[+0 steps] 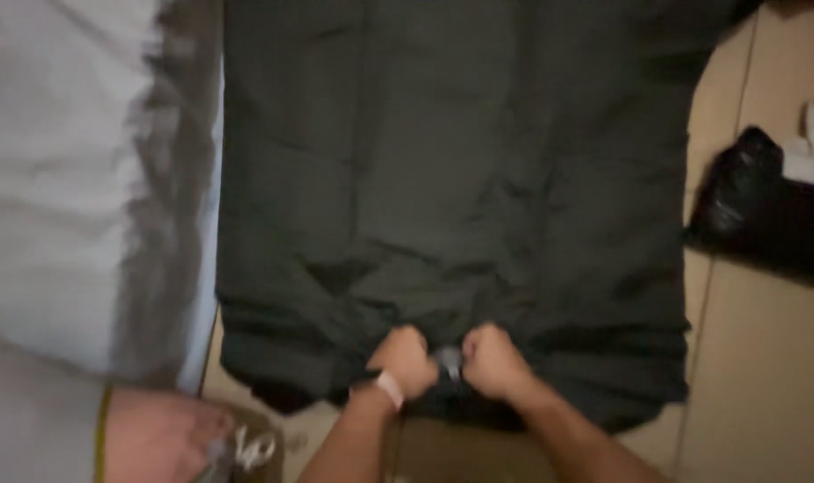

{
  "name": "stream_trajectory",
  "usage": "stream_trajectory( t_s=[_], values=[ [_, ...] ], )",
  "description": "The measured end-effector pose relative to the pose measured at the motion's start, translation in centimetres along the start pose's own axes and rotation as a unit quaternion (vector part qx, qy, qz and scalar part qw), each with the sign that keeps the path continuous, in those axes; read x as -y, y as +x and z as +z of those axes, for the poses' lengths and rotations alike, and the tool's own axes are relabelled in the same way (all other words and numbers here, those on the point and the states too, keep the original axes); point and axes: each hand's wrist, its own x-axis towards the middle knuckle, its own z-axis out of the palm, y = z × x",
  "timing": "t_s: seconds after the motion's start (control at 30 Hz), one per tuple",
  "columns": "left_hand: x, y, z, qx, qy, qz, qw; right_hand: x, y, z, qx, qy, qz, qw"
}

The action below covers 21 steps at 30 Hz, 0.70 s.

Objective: Inflating a camping sleeping pad using the integrated manual pump mechanism.

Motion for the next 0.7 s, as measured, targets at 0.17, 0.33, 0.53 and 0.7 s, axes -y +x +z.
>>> stream_trajectory(
  t_s=[0.17,0.33,0.53,0.7],
  values=[
    [-2.0,-2.1,-1.6,-0.063,-0.021,0.0,0.998,2.3,-1.5,-1.9,-0.046,-0.013,-0.004,0.999],
    [1.9,4.1,0.3,-0.031,-0.011,0.036,0.999,-0.4,2.8,0.7,-0.072,-0.002,-0.043,0.996],
    [0.3,-0.6,-0.1,-0.042,-0.027,0.025,0.998,1.2,-0.1,-0.4,-0.017,-0.016,0.008,1.0],
    [1.9,1.6,0.8,-0.033,-0.045,0.032,0.998,0.4,0.5,0.4,-0.034,-0.007,-0.026,0.999]
  ],
)
